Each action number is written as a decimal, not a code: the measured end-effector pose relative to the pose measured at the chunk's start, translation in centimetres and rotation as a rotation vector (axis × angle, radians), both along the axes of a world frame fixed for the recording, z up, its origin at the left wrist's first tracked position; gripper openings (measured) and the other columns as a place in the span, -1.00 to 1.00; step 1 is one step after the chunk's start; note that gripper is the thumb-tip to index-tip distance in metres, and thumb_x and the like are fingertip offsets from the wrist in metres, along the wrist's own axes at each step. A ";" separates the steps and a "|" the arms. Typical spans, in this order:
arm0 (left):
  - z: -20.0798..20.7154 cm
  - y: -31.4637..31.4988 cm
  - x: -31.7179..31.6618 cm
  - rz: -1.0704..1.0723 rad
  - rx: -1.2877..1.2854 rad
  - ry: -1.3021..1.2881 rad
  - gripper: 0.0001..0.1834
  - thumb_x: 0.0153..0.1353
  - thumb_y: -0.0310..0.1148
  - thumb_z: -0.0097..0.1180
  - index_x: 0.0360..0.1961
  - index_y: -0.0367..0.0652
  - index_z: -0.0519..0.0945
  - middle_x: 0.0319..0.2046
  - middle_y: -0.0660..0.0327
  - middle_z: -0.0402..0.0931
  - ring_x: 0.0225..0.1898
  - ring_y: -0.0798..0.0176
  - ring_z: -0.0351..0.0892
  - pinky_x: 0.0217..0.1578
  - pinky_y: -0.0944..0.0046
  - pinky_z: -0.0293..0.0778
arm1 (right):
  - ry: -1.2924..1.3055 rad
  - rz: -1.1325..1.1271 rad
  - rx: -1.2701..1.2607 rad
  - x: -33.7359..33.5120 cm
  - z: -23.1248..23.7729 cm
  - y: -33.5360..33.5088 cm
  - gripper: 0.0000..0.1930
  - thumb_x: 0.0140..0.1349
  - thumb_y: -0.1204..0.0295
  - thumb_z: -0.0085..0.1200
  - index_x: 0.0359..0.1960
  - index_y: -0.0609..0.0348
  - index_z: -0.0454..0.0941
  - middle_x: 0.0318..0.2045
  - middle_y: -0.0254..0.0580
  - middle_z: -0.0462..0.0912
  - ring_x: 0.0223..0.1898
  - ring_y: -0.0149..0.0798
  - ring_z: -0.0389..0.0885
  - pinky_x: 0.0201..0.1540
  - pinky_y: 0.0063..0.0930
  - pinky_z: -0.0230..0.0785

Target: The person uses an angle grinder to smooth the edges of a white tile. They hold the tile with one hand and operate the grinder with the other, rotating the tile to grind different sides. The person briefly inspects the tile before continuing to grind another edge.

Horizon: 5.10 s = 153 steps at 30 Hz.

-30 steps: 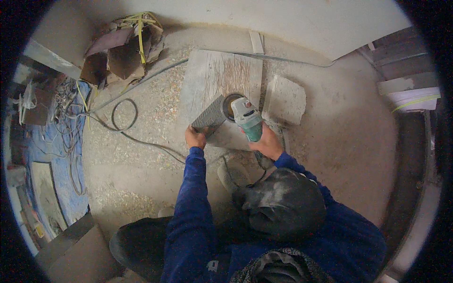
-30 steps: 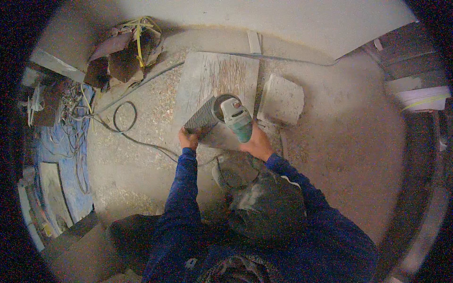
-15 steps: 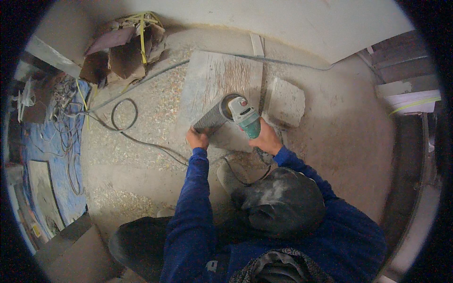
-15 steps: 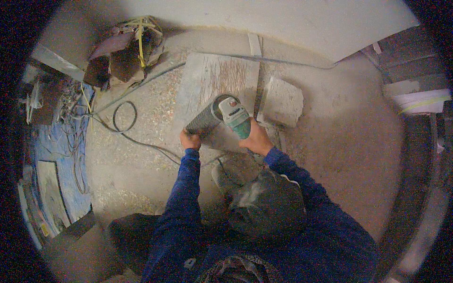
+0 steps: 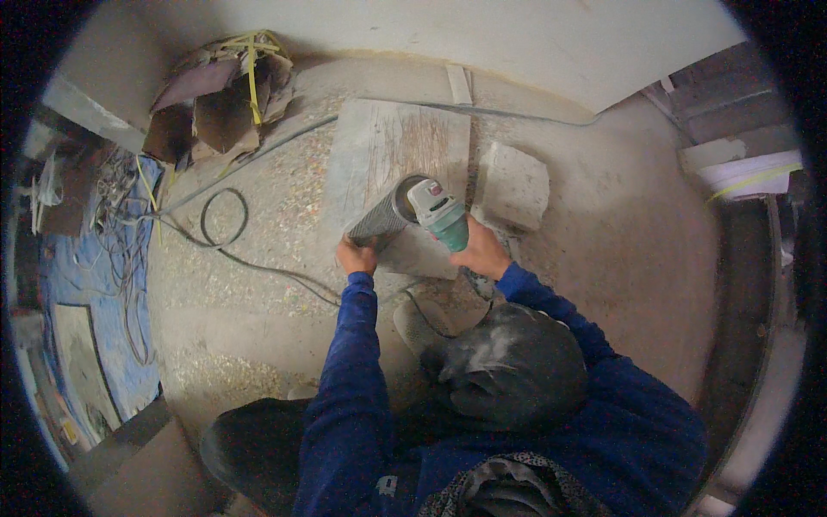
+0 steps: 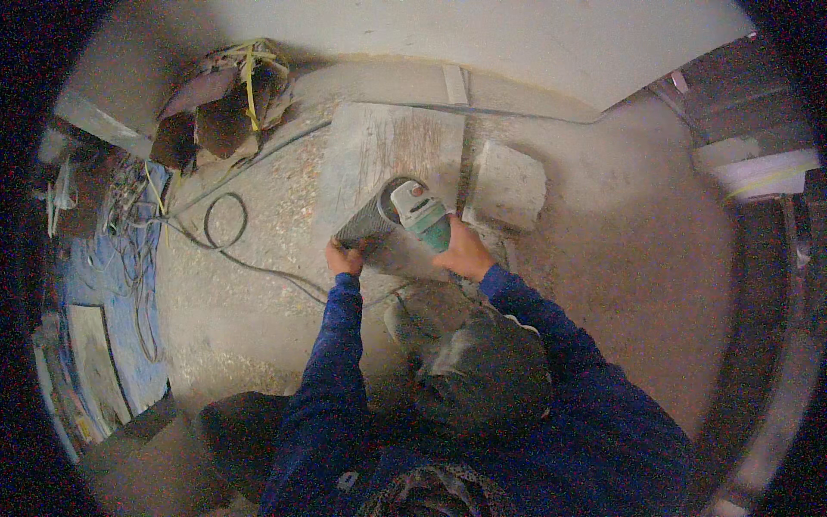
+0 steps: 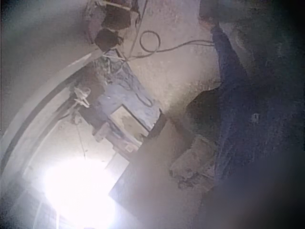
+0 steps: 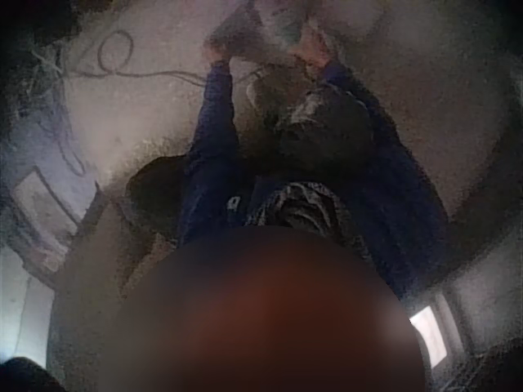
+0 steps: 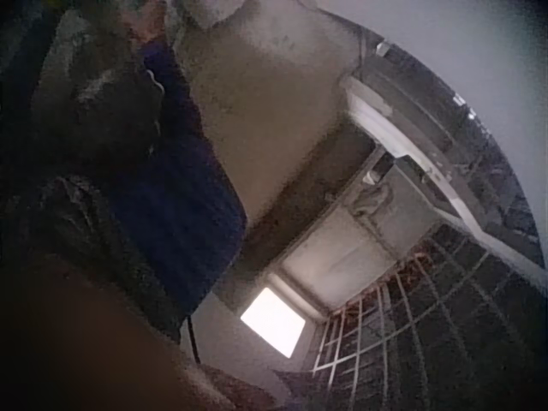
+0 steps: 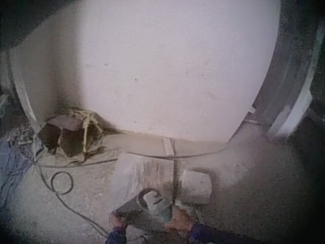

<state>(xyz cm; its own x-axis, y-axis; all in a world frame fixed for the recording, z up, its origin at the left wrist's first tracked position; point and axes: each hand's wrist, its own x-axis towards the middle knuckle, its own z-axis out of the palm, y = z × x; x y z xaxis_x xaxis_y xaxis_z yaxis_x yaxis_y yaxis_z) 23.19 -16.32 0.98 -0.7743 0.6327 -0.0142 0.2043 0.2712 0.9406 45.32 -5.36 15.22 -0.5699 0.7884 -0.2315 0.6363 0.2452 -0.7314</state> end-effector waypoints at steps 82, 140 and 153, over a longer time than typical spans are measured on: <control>0.2 -0.1 -0.1 -0.012 -0.038 0.004 -0.62 -0.22 -0.38 0.36 -0.33 -0.32 0.57 -0.38 -0.12 0.59 -0.26 -0.18 0.58 -0.24 0.05 0.46 | 0.058 0.002 0.066 -0.1 -1.2 -0.9 -0.23 -0.38 0.30 0.31 0.00 0.31 0.33 -0.24 0.18 0.58 -0.16 0.16 0.57 -0.12 -0.13 0.42; -0.2 0.5 -0.1 0.025 -0.104 -0.056 -0.58 -0.27 -0.50 0.38 -0.27 -0.29 0.58 -0.31 0.00 0.62 -0.22 -0.01 0.61 -0.16 0.16 0.45 | 0.027 -0.064 0.026 0.4 -1.8 0.5 -0.28 -0.37 0.31 0.28 -0.04 0.30 0.35 -0.24 0.17 0.58 -0.16 0.17 0.55 -0.10 -0.15 0.41; 1.2 0.3 -0.1 0.004 -0.209 0.154 -0.60 -0.27 -0.38 0.39 -0.33 -0.28 0.59 -0.35 -0.08 0.60 -0.25 -0.15 0.58 -0.22 0.07 0.45 | 0.094 -0.032 0.022 -0.4 -1.0 -0.6 -0.32 -0.36 0.30 0.29 -0.08 0.28 0.37 -0.25 0.14 0.59 -0.18 0.13 0.57 -0.13 -0.17 0.41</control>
